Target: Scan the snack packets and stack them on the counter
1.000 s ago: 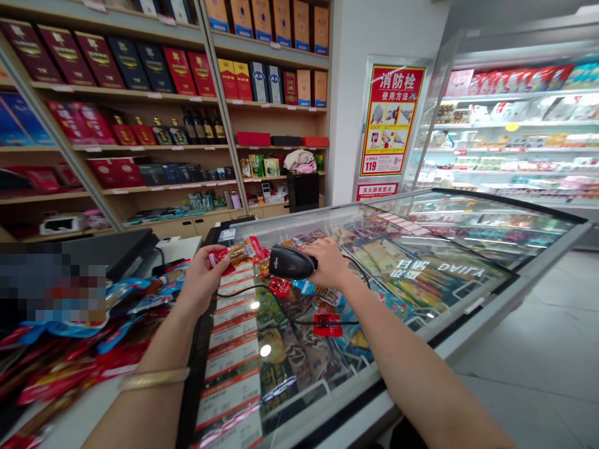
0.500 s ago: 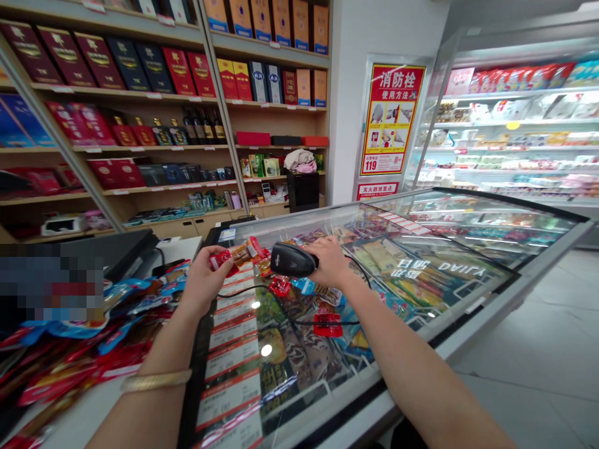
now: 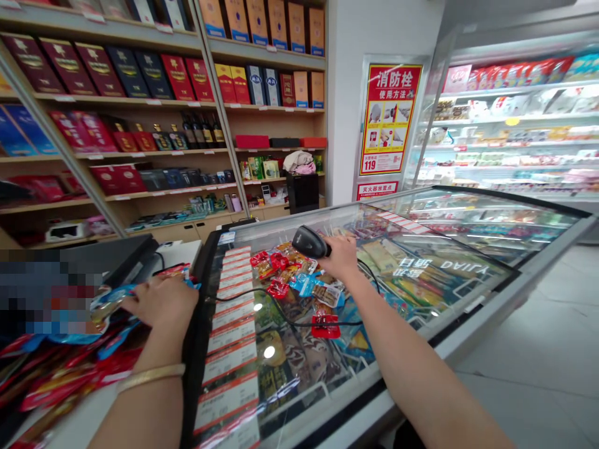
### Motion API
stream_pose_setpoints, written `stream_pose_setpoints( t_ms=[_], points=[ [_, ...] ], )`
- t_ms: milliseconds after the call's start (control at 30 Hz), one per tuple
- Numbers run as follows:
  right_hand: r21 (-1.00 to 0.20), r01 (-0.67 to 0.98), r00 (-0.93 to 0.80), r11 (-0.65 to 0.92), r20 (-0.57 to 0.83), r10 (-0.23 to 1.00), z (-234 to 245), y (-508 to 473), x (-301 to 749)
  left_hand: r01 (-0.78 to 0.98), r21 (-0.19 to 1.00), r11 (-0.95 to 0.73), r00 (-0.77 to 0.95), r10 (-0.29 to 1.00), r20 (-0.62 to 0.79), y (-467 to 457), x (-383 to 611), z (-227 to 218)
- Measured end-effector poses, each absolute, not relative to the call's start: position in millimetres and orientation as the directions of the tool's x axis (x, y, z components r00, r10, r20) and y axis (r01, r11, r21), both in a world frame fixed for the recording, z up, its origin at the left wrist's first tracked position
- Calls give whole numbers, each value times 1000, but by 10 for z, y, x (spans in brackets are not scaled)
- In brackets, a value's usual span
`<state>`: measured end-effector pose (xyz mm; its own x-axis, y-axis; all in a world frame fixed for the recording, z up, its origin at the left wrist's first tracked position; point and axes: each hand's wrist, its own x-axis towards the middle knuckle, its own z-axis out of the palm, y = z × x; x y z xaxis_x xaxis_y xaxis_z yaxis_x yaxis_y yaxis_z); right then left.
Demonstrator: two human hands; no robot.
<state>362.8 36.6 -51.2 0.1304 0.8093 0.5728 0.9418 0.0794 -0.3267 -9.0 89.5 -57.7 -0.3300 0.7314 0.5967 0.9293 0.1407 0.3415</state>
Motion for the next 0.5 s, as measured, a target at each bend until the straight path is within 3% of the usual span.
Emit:
stream_pose_setpoints(
  t_ms=[200,367,500],
  points=[
    [-365,931,203,11,543,815,-486,365,3653,973,196,-124,-38,746,664,778,328,-506],
    [-366,931,213,1,543,812,-475,359,3667,863,261,-432,296,853,430,628,948,-647],
    [-357,934,199,13,550,811,-499,366,3658,861,166,-481,422,857,297,509,1251,-824]
  ],
)
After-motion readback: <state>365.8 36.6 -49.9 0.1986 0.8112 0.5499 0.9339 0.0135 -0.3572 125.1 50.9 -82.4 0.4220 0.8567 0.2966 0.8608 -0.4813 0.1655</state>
